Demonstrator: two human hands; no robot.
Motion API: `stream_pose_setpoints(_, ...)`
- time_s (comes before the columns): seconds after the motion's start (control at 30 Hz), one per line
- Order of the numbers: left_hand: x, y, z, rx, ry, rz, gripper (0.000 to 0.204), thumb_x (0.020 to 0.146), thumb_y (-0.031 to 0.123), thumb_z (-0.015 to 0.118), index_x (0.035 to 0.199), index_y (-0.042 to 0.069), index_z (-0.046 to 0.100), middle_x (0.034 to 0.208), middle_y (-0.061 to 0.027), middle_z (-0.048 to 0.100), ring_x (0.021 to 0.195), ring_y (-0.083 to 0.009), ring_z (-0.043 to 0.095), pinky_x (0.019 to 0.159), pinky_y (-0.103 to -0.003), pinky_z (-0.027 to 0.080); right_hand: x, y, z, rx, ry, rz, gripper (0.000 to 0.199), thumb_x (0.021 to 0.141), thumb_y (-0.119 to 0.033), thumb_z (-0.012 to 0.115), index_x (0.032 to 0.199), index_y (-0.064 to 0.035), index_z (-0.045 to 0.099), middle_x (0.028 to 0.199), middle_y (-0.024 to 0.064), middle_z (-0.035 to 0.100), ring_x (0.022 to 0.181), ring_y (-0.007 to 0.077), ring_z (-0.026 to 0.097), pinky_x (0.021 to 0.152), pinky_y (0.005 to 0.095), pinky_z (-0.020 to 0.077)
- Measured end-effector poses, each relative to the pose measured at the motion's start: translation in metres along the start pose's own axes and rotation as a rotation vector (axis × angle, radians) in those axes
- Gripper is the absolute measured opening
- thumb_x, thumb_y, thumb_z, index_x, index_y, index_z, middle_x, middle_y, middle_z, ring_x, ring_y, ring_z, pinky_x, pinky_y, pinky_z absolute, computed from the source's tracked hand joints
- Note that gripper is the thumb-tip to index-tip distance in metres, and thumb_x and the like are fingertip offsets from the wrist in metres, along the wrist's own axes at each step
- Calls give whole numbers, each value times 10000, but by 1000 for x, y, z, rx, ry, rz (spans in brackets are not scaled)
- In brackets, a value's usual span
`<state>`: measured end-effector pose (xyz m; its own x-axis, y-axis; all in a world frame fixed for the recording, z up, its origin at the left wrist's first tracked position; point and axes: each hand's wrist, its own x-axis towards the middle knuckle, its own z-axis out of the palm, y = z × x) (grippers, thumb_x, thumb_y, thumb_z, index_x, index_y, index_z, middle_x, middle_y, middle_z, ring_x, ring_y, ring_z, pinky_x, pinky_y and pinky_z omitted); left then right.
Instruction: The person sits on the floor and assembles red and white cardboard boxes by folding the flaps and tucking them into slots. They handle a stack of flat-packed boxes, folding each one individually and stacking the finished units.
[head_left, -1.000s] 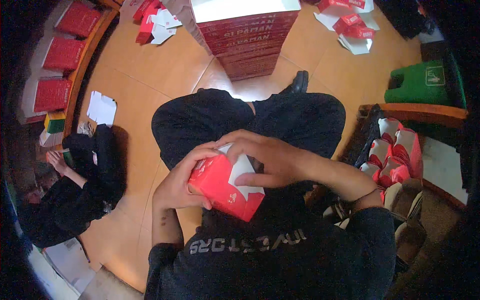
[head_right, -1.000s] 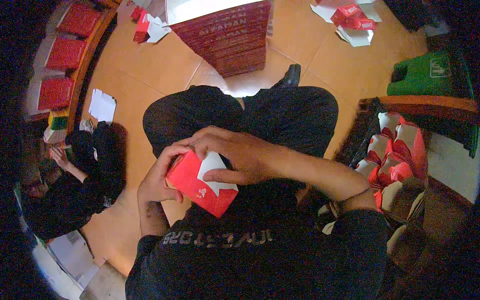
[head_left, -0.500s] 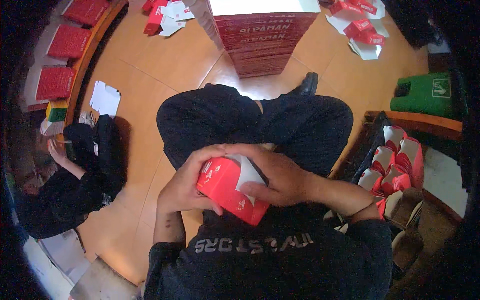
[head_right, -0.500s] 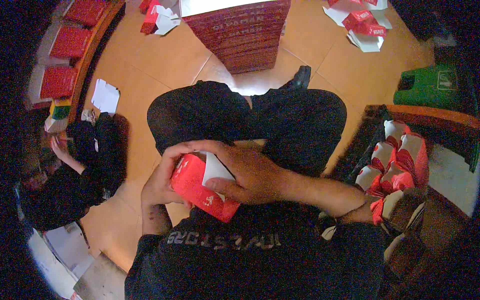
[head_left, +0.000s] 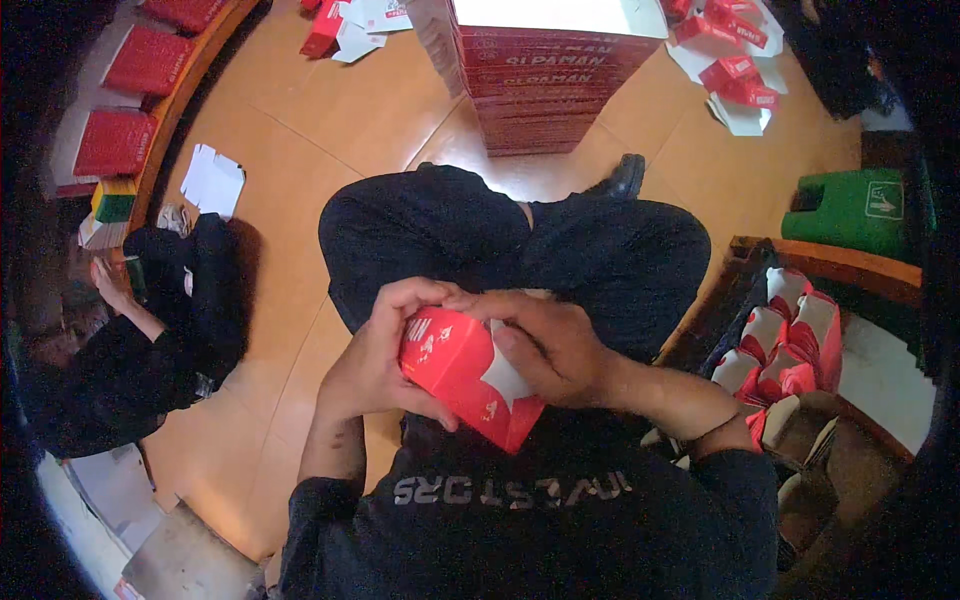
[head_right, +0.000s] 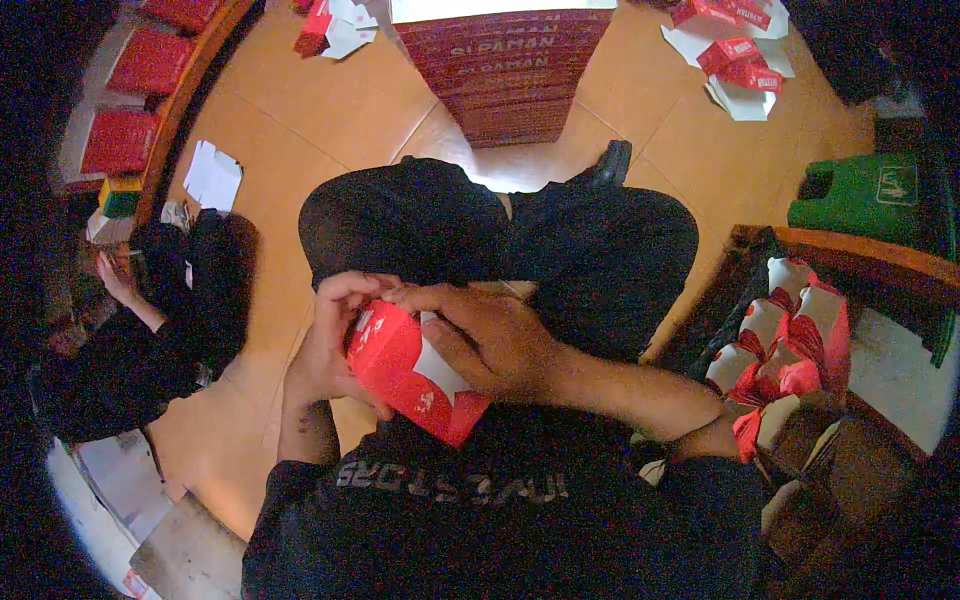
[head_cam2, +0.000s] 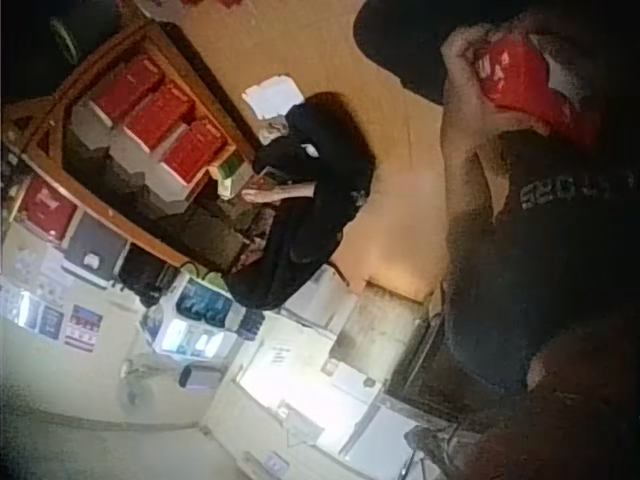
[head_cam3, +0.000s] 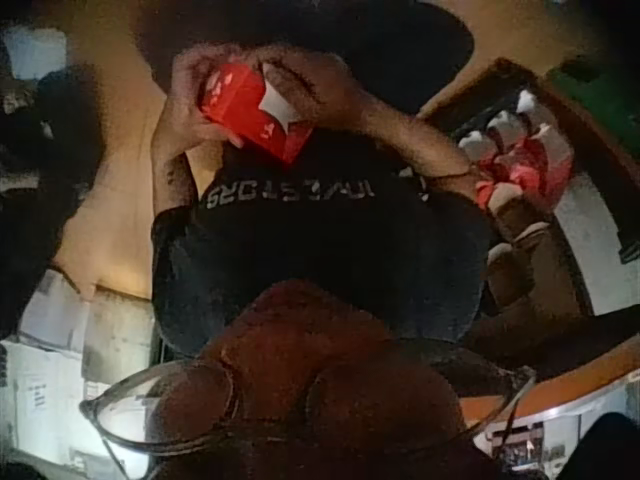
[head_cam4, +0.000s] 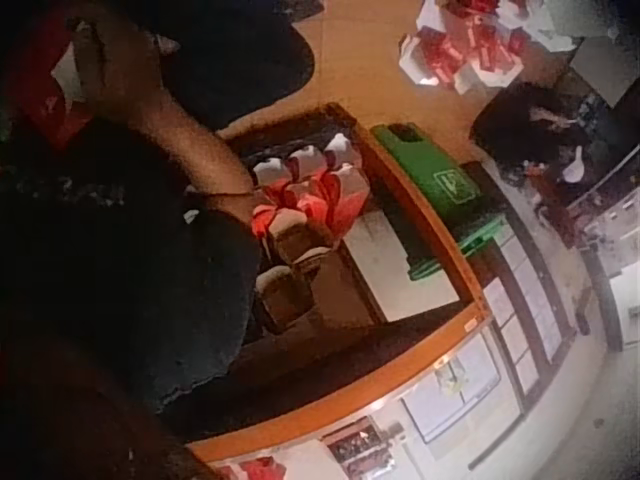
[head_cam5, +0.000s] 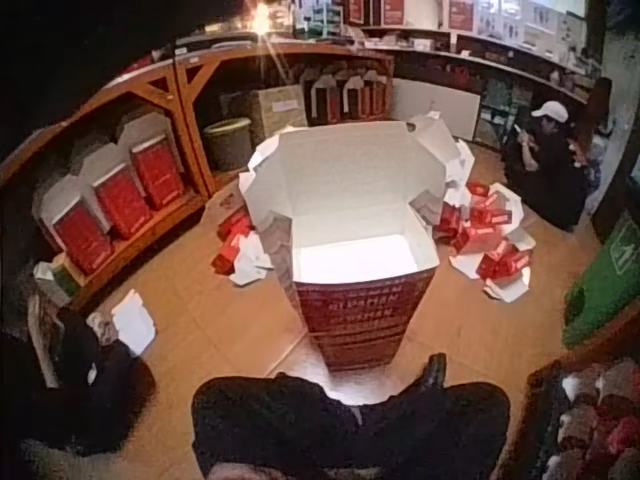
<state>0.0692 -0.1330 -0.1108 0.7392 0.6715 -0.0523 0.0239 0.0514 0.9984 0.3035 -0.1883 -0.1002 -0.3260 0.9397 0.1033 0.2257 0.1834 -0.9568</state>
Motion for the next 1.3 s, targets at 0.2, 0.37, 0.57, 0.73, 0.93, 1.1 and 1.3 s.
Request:
stream_pose_setpoints(0.2, 10, -1, -14, 207, -112, 151, 1078, 414, 440, 965, 1299, 73, 471, 1315, -154, 488, 1241, -297, 487, 1046, -404, 392, 4, 6, 17, 180, 124, 95, 340, 945, -158, 543, 1257, -60, 448, 1077, 182, 614, 972, 402, 634, 850, 467, 485)
stream_pose_setpoints(0.37, -1, -15, -5, 27, 16, 45, 1078, 395, 462, 964, 1274, 77, 473, 1294, -151, 488, 1229, -279, 483, 1050, -392, 385, 6, -3, 12, 84, -75, 256, 386, 943, -170, 545, 1290, -58, 419, 1122, 217, 595, 980, 422, 623, 851, 484, 478)
stream_pose_setpoints(0.57, -6, -27, -3, -72, 106, 101, 1073, 409, 535, 933, 1260, 77, 466, 1282, -150, 488, 1201, -270, 493, 1046, -400, 390, 10, -7, 13, 65, -119, 158, 439, 960, -226, 534, 1334, -42, 397, 1236, 237, 552, 1105, 385, 580, 934, 434, 457)
stream_pose_setpoints(0.73, -3, -55, -10, -224, 98, 122, 1038, 490, 650, 836, 1250, 52, 460, 1276, -153, 493, 1187, -264, 505, 1042, -398, 395, 20, 18, 6, 129, -87, 60, 493, 932, -300, 611, 1313, -49, 426, 1270, 212, 514, 1142, 414, 541, 993, 428, 444)
stream_pose_setpoints(0.93, 5, -59, -7, -195, 117, 187, 972, 566, 729, 741, 1204, 31, 513, 1224, -159, 528, 1149, -262, 535, 999, -391, 430, 34, -1, -24, -141, -383, 76, 355, 909, -326, 657, 1086, -44, 532, 1176, 180, 515, 1104, 366, 559, 926, 440, 477)
stream_pose_setpoints(1.1, 3, -61, -7, -79, 158, 213, 970, 573, 763, 728, 1161, 13, 551, 1171, -163, 554, 1098, -263, 559, 950, -389, 456, 40, 14, -28, -1, -375, 36, 244, 893, -192, 687, 910, -50, 489, 1203, 155, 520, 1100, 297, 548, 915, 389, 460)
stream_pose_setpoints(1.3, -1, -66, -5, -5, 208, 224, 983, 568, 782, 725, 1156, 13, 549, 1135, -168, 559, 1038, -263, 570, 903, -382, 464, 32, 22, -24, 48, -264, 138, 253, 896, -223, 687, 888, -50, 503, 1093, 137, 563, 1071, 289, 554, 883, 374, 466)
